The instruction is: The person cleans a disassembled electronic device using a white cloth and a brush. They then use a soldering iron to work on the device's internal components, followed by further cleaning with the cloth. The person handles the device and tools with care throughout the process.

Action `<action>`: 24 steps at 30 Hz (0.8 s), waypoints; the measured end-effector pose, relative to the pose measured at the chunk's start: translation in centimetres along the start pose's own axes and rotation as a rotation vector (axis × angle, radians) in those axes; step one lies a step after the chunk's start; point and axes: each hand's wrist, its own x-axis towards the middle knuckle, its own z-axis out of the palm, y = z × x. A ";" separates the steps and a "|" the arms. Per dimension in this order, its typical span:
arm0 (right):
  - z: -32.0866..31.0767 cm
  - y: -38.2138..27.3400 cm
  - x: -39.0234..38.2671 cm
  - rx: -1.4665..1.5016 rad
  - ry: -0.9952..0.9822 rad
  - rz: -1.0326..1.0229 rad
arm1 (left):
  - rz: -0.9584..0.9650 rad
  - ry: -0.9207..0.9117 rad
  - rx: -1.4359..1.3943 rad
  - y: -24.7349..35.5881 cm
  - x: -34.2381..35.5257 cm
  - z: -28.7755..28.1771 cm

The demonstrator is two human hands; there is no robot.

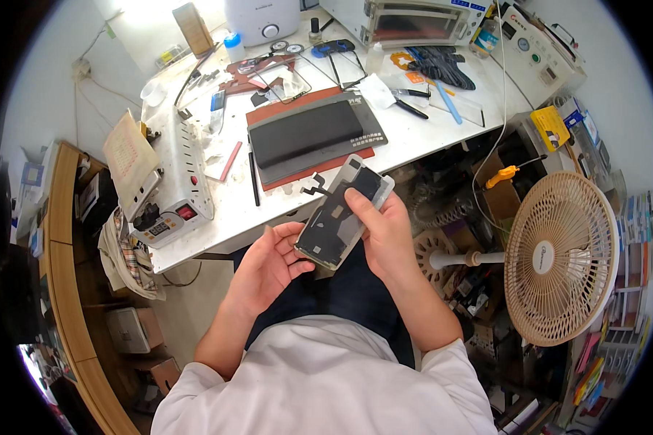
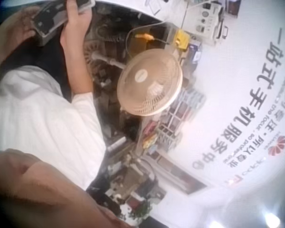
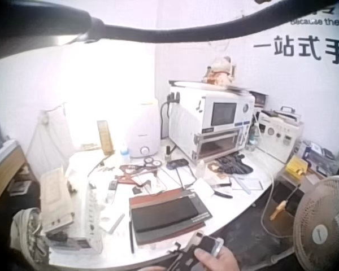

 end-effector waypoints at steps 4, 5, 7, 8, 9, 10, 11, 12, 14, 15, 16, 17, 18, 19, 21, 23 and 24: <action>-0.2 -0.3 -0.5 0.012 -0.021 -0.005 | 0.098 0.053 0.245 -1.5 -0.7 1.8; -0.2 -0.3 -0.2 0.012 -0.026 -0.016 | 0.154 0.064 0.330 -1.7 -0.5 1.9; -0.3 -0.2 -0.6 -0.002 -0.012 -0.024 | 0.147 0.142 0.304 -2.1 -0.3 2.1; -0.4 -0.4 -0.9 -0.018 0.002 -0.021 | 0.151 0.181 0.257 -2.5 -0.2 2.1; -0.3 -0.3 -1.0 -0.020 0.003 -0.035 | 0.145 0.177 0.237 -2.4 -0.3 2.0; -0.3 -0.1 -1.0 -0.020 0.005 -0.049 | 0.140 0.181 0.215 -2.3 -0.3 1.9; -0.3 -0.1 -1.1 -0.011 -0.008 -0.067 | 0.134 0.184 0.192 -2.2 -0.3 1.8; -0.4 -0.1 -1.1 -0.026 0.010 -0.067 | 0.133 0.180 0.188 -2.3 -0.3 1.8; -0.5 -0.2 -1.3 -0.034 0.014 -0.074 | 0.133 0.177 0.181 -2.4 -0.5 1.9; -0.5 -0.2 -1.4 -0.032 0.011 -0.073 | 0.128 0.177 0.175 -2.3 -0.6 1.9; -0.6 -0.2 -1.5 -0.031 0.008 -0.073 | 0.123 0.175 0.167 -2.3 -0.6 1.9; -0.6 -0.3 -1.6 -0.031 0.006 -0.074 | 0.117 0.173 0.160 -2.3 -0.6 1.9; -0.6 -0.2 -1.7 -0.032 0.006 -0.075 | 0.119 0.175 0.155 -2.3 -0.7 1.9; -0.6 -0.2 -1.8 -0.035 0.006 -0.077 | 0.121 0.177 0.150 -2.4 -0.6 1.9; -0.6 -0.2 -1.9 -0.033 0.010 -0.079 | 0.131 0.178 0.143 -2.4 -0.6 2.0; -0.6 -0.3 -2.0 -0.010 0.014 -0.075 | 0.141 0.189 0.145 -2.4 -0.4 2.2; -0.6 -0.3 -1.9 0.003 0.011 -0.078 | 0.152 0.174 0.150 -2.3 -0.4 2.3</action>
